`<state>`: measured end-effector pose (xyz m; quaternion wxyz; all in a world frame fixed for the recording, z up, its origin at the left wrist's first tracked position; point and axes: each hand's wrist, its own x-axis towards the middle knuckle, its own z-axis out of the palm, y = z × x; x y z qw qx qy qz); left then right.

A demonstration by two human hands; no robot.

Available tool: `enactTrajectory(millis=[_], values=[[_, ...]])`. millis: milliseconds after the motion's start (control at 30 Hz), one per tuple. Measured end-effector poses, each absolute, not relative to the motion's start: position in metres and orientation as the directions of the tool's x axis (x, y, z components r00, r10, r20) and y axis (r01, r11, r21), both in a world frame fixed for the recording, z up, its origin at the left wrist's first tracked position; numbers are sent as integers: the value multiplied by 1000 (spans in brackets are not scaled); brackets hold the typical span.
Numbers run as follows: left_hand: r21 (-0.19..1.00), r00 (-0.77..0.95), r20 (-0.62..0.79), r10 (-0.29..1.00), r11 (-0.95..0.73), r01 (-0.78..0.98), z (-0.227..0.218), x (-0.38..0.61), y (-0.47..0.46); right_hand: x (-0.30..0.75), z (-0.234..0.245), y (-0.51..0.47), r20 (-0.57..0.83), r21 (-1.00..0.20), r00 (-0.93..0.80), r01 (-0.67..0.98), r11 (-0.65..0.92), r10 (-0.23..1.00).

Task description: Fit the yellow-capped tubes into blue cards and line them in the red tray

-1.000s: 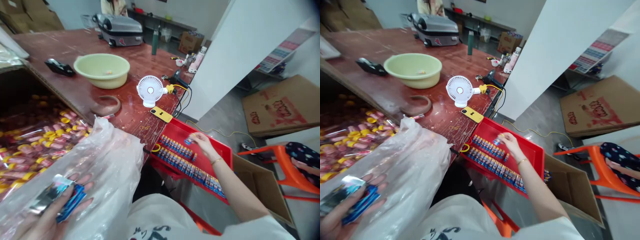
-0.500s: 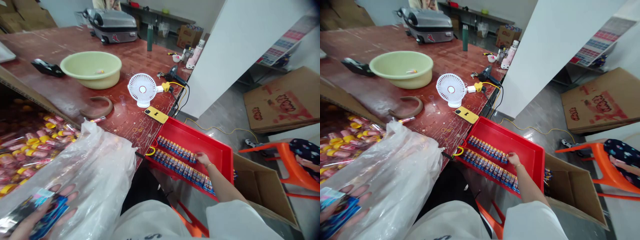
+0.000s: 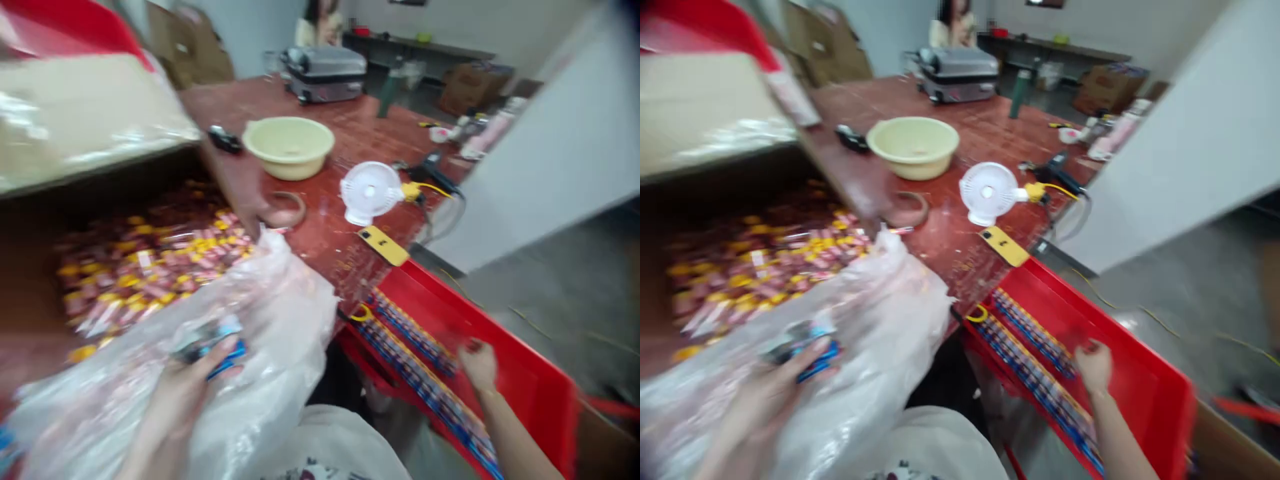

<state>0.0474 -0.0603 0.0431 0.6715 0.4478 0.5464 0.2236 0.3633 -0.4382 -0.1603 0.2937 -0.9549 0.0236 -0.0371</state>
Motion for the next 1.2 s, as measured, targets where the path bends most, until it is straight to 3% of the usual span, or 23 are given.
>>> enactTrajectory(millis=[100,167,233,300,367,467,600,767,833,933,1000,1033,1200], values=[[855,327,-514,794,505,118,38,37,-59,360,-129,-361,214,-662,966,251,-706,143],[858,323,-503,802,509,73,34,31,-55,340,-98,-287,414,-682,827,558,-473,379],[850,350,-503,790,526,34,30,24,-53,307,-64,-204,550,-636,591,754,-163,589],[837,395,-508,766,547,15,27,17,-51,271,-33,-123,566,-591,360,804,61,741],[829,419,-511,751,559,8,25,11,-50,244,-13,-51,406,-585,181,804,102,896],[831,440,-497,748,556,-6,23,4,-47,225,-6,21,183,-633,113,774,29,977],[811,465,-486,740,581,-75,24,-2,-44,224,-12,44,134,-731,179,682,-24,975],[820,444,-459,769,559,-119,20,0,-40,226,-5,2,42,-899,253,432,-74,966],[826,456,-445,771,550,-122,17,3,-40,221,3,-21,-27,-958,209,272,-85,978],[821,465,-462,755,562,-98,15,7,-40,206,15,-49,-105,-985,113,-152,-88,988],[824,477,-461,748,561,-83,14,10,-41,198,23,-61,-91,-933,85,-355,-55,992],[829,481,-451,752,553,-87,14,10,-42,195,27,-64,-61,-926,98,-377,-19,993],[864,473,-347,810,472,-174,18,12,-43,188,46,-69,143,-952,101,-257,165,985]])
